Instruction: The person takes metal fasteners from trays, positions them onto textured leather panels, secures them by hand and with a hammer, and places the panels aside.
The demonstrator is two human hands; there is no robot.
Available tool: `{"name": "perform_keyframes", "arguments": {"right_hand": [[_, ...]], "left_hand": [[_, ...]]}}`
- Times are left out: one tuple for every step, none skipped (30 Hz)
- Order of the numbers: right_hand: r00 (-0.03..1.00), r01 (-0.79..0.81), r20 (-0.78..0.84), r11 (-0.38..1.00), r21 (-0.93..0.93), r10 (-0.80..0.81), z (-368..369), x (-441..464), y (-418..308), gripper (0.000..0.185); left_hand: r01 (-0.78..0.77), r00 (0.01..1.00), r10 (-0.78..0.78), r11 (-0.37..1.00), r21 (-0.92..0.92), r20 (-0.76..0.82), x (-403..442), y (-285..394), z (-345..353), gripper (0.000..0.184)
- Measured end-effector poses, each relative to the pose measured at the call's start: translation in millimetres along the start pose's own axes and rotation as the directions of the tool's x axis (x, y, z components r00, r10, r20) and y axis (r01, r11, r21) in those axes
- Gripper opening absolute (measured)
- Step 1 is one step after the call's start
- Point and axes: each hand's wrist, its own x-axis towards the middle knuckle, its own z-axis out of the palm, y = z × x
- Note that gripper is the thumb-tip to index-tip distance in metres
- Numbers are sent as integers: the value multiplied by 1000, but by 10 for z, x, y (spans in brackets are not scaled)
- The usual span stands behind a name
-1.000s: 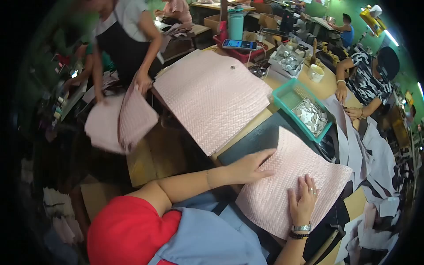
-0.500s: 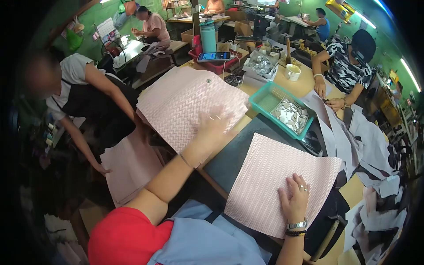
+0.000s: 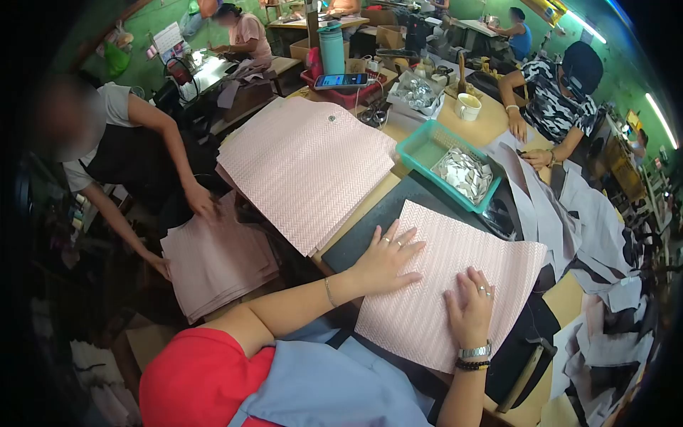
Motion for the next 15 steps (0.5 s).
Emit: {"name": "perform_keyframes", "arguments": {"right_hand": [[1000,2,-1,1000,-1,-2,-1,-3,1,39],[1000,5,-1,1000,-4,-5,2,2,10,39],[1000,7,-1,1000,-7,-7,5,-5,19,39],[1000,6,-1,1000,-5,-6,6,-11,26,39],[1000,7,-1,1000,-2,-7,8,-9,29,40],[1000,10,0,1000,1,-10,9,-7,31,40],[1000,7,-1,1000,0,-7,13,-5,34,40],[1000,5,-1,1000,0,-5,16,-7,37,39],[1000,4,-1,1000,0,-4,17,-9,38,39],[1000,5,-5,1000,-7,-6,11,-7,29,39],[1000,6,-7,1000,-13,-6,5,-8,15,39],[1000,6,-10,1000,-17,-6,4,-14,7,39],[1000,1,-10,1000,-5,-1,9,-20,6,38],[1000,-3,-10,1000,9,3,14,-20,13,38],[1000,-5,-9,1000,22,5,16,-14,18,38]], "left_hand": [[1,1000,-1,1000,-9,0,2,8,-10,71],[-23,1000,22,997,-74,-11,10,2,-22,69],[-46,999,43,989,-138,-23,11,-9,-36,67],[-69,997,63,977,-200,-38,14,-19,-47,66],[-99,991,71,958,-269,-112,16,-28,-47,66],[-132,980,72,933,-334,-186,18,-41,-38,67],[-168,963,66,903,-395,-260,24,-60,-26,67],[-122,958,-24,868,-481,-287,35,-97,1,69],[-81,945,-116,822,-564,-305,49,-145,23,70],[-45,926,-209,766,-642,-314,66,-195,40,72],[0,933,-283,616,-788,-222,85,-249,58,72],[46,935,-336,439,-897,-117,111,-286,44,73],[92,930,-367,242,-966,-4,124,-316,33,73],[92,943,-333,223,-971,13,121,-334,28,74],[120,949,-313,255,-960,35,117,-304,1,73]]}}
